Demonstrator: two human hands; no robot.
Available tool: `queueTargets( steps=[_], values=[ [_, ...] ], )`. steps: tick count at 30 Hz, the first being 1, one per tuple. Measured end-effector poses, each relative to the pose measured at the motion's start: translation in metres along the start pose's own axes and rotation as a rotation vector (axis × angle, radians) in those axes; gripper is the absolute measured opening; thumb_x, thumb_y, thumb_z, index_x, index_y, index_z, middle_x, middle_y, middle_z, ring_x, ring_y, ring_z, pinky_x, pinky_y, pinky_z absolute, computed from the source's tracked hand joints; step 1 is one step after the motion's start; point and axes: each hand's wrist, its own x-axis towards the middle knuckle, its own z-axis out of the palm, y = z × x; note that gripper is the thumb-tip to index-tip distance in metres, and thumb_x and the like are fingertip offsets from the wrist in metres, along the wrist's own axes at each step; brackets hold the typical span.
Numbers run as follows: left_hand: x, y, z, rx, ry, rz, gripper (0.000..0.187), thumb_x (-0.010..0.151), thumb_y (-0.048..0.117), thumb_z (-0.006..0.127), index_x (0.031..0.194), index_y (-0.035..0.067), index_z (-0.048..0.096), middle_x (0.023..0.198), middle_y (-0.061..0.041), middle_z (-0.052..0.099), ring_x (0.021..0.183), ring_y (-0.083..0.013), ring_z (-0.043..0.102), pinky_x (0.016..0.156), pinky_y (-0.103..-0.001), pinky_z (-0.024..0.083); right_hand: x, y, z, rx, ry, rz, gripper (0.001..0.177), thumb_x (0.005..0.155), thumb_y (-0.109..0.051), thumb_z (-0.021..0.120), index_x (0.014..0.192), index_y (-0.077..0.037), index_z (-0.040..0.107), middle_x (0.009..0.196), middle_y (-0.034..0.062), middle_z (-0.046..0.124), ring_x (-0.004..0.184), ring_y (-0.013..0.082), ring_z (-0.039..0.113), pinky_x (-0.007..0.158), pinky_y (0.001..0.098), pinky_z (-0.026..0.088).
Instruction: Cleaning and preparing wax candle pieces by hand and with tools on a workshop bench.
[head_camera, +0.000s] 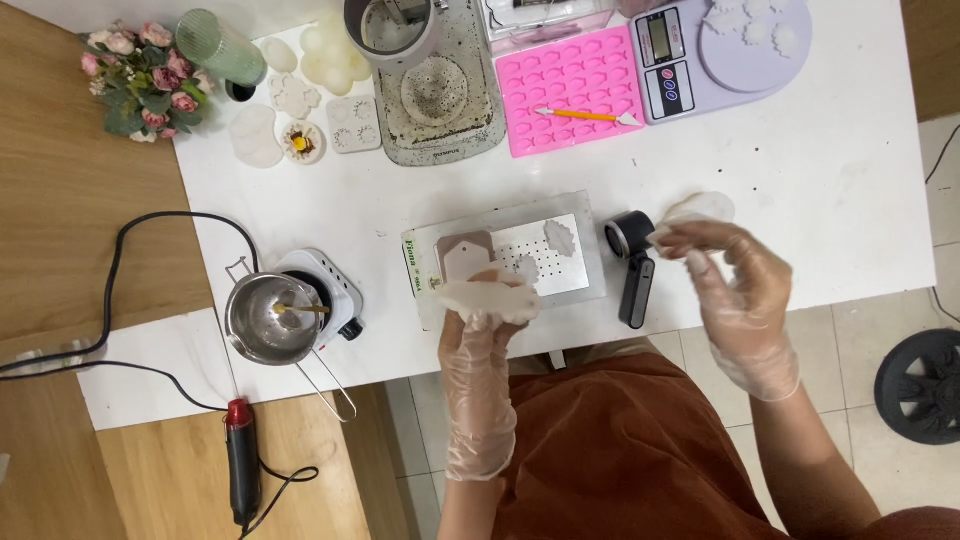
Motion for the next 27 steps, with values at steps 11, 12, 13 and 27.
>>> queueTargets(
  steps=[11,12,13,27],
  values=[
    [-0.036,-0.017,0.000,-0.203,-0.034,-0.261,0.053,0.092,0.052,0.064,0.117,0.006,0.066,0.095,-0.003,0.070,0.091,-0.0129,0.068,0.081,-0.030,0.055,-0.047,-0.045,0.057,-0.203,-0.332,-0.307,0.044,0.080,-0.016,0.084,0.120,-0.006,0.068,0.116,0.0077,0.073,0.100,0.0169,0.072,0.079,0.0267,0.064],
    [-0.037,-0.024,-0.002,-0.209,-0.032,-0.256,0.053,0.092,0.052,0.064,0.117,0.006,0.066,0.095,-0.003,0.070,0.091,-0.0129,0.068,0.081,-0.030,0.055,-0.048,-0.051,0.058,-0.204,-0.338,-0.314,0.044,0.080,-0.016,0.084,0.120,-0.006,0.068,0.116,0.0077,0.073,0.100,0.0169,0.072,0.079,0.0267,0.064],
    [-0.038,-0.030,-0.003,-0.265,-0.033,-0.263,0.051,0.092,0.052,0.066,0.115,0.005,0.065,0.093,-0.004,0.069,0.090,-0.0136,0.068,0.080,-0.030,0.055,-0.050,-0.056,0.059,-0.194,-0.338,-0.256,0.044,0.079,-0.014,0.084,0.120,-0.006,0.069,0.117,0.0074,0.072,0.099,0.0166,0.071,0.078,0.0270,0.062],
    [-0.061,-0.035,0.003,-0.157,-0.044,-0.390,0.057,0.089,0.055,0.058,0.126,0.012,0.061,0.106,0.004,0.070,0.093,-0.0090,0.068,0.077,-0.027,0.053,-0.065,-0.040,0.072,0.237,-0.175,0.277,0.016,0.095,-0.018,0.066,0.099,-0.005,0.074,0.092,0.0026,0.069,0.077,0.0128,0.072,0.072,0.0305,0.062]
  ],
)
